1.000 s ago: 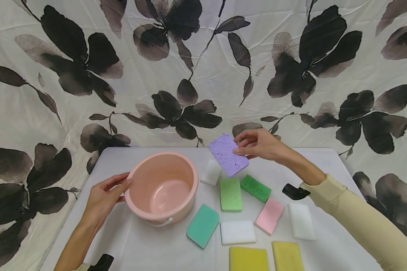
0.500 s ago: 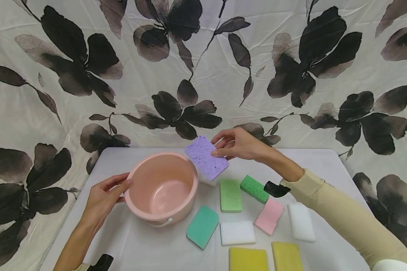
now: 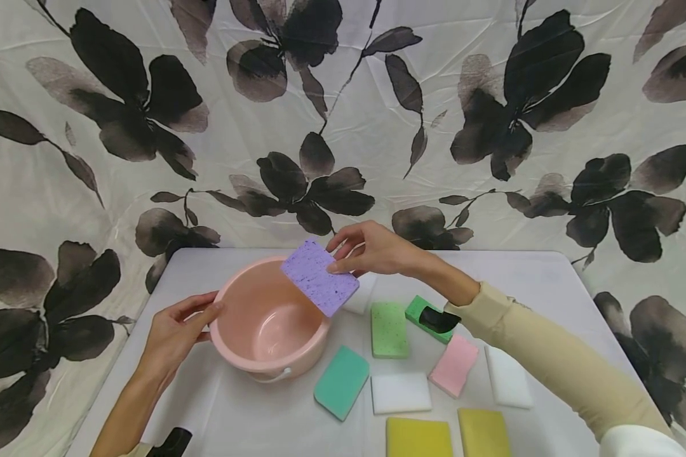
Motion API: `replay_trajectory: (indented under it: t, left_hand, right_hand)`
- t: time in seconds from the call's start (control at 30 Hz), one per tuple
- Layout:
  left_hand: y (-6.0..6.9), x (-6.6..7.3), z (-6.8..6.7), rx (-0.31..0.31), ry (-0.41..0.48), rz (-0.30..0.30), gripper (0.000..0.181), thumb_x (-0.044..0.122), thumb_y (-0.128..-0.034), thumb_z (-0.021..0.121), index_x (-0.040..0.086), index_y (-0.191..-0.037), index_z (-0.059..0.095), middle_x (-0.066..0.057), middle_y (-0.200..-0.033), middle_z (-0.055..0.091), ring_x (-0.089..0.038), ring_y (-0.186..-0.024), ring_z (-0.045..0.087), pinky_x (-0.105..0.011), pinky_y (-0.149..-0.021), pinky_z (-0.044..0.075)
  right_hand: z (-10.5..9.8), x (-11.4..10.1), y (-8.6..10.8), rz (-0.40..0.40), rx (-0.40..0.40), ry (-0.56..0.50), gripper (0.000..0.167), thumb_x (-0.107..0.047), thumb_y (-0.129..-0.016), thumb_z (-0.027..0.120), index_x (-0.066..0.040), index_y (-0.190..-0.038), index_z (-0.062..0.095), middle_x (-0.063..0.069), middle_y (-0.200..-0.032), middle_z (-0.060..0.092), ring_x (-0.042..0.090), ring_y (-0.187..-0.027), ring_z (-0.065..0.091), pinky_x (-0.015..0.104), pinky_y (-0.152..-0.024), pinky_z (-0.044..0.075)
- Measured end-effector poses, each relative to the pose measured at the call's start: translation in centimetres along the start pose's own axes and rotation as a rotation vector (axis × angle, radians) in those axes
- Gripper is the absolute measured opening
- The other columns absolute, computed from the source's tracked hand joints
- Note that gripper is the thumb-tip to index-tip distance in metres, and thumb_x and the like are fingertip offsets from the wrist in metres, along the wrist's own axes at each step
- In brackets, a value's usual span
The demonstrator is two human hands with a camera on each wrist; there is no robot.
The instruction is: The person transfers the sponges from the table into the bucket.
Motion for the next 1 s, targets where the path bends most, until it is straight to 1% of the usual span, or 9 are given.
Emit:
replay_trajectory:
  t: [0.13,0.23,0.4,0.5,0.63,0.8,0.87,1.0]
  left_hand:
    - [0.0,-0.1,0.1,0.001,-0.006,-0.011,0.062,0.042,-0.0972,0.071,0.002,-0.142,0.058,-0.016,-0.137,0.060,0.001,-0.088,0.067,-0.022,-0.074,0.060]
    - [0.0,-0.1,0.1,0.002,-0.005,-0.011,0.062,0.041,-0.0973,0.071,0.001,-0.143,0.058,-0.016,-0.137,0.060,0.001,-0.088,0.067,-0.022,-0.074,0.060]
    - [0.0,0.0,0.0,0.009,0.001,-0.005,0.061,0.040,-0.0973,0.071,0.001,-0.142,0.058,-0.011,-0.132,0.063,0.001,-0.088,0.067,-0.022,-0.074,0.060]
    - [0.0,0.0,0.0,0.011,0.002,-0.005,0.062,0.041,-0.0971,0.072,0.000,-0.142,0.059,-0.008,-0.131,0.064,0.001,-0.088,0.067,-0.022,-0.074,0.060]
    - [-0.1,-0.1,0.0,0.006,0.008,-0.014,0.062,0.041,-0.0969,0.072,0.001,-0.142,0.058,-0.004,-0.128,0.064,0.001,-0.087,0.068,-0.022,-0.074,0.060]
    - [-0.1,-0.2,-0.1,-0.002,0.024,-0.032,0.062,0.040,-0.0964,0.073,0.000,-0.142,0.059,0.010,-0.117,0.065,0.000,-0.087,0.068,-0.023,-0.074,0.061]
    - [-0.1,-0.1,-0.1,-0.003,0.027,-0.036,0.063,0.041,-0.0961,0.073,0.000,-0.142,0.059,0.014,-0.114,0.064,0.001,-0.088,0.068,-0.023,-0.074,0.060]
    - [-0.3,-0.1,-0.1,-0.005,0.029,-0.041,0.064,0.041,-0.0956,0.073,0.000,-0.143,0.058,0.018,-0.111,0.063,0.002,-0.089,0.068,-0.022,-0.075,0.060]
  right_hand:
    - [1.0,0.1,-0.5,0.019,-0.027,0.004,0.033,-0.008,-0.088,0.081,-0.002,-0.118,0.069,0.013,-0.103,0.071,0.023,-0.086,0.074,0.038,-0.075,0.063]
    - [1.7,0.2,-0.9,0.030,-0.041,0.002,0.032,-0.007,-0.088,0.082,-0.003,-0.117,0.069,0.012,-0.103,0.070,0.022,-0.087,0.074,0.036,-0.075,0.063]
    - [2.9,0.1,-1.5,0.025,-0.068,0.033,0.031,-0.008,-0.088,0.082,-0.003,-0.116,0.070,0.010,-0.100,0.071,0.020,-0.086,0.073,0.035,-0.074,0.062]
    - [3.7,-0.1,-1.9,0.005,-0.085,0.065,0.031,-0.007,-0.087,0.082,-0.002,-0.116,0.071,0.009,-0.098,0.072,0.019,-0.083,0.074,0.035,-0.073,0.063]
    - [4.7,-0.2,-2.5,-0.023,-0.100,0.100,0.031,-0.005,-0.087,0.083,0.000,-0.115,0.071,0.008,-0.094,0.073,0.015,-0.077,0.072,0.032,-0.067,0.062]
    - [6.0,-0.4,-3.2,-0.059,-0.104,0.203,0.028,-0.009,-0.087,0.083,-0.001,-0.112,0.073,0.005,-0.090,0.072,0.012,-0.074,0.069,0.025,-0.060,0.057]
    - [6.6,-0.5,-3.5,-0.080,-0.102,0.257,0.028,-0.010,-0.086,0.084,-0.002,-0.112,0.074,0.004,-0.090,0.072,0.011,-0.075,0.068,0.021,-0.064,0.056]
    - [7.8,-0.4,-3.9,-0.119,-0.123,0.327,0.029,-0.009,-0.087,0.084,-0.001,-0.112,0.073,0.005,-0.091,0.073,0.011,-0.080,0.067,0.017,-0.072,0.054]
Point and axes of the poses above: each hand's wrist, its own y-axis away from the middle knuckle, its own z-axis out of the palm, x = y × z, the point moved 7 cm from there along -y, towards the middle knuckle
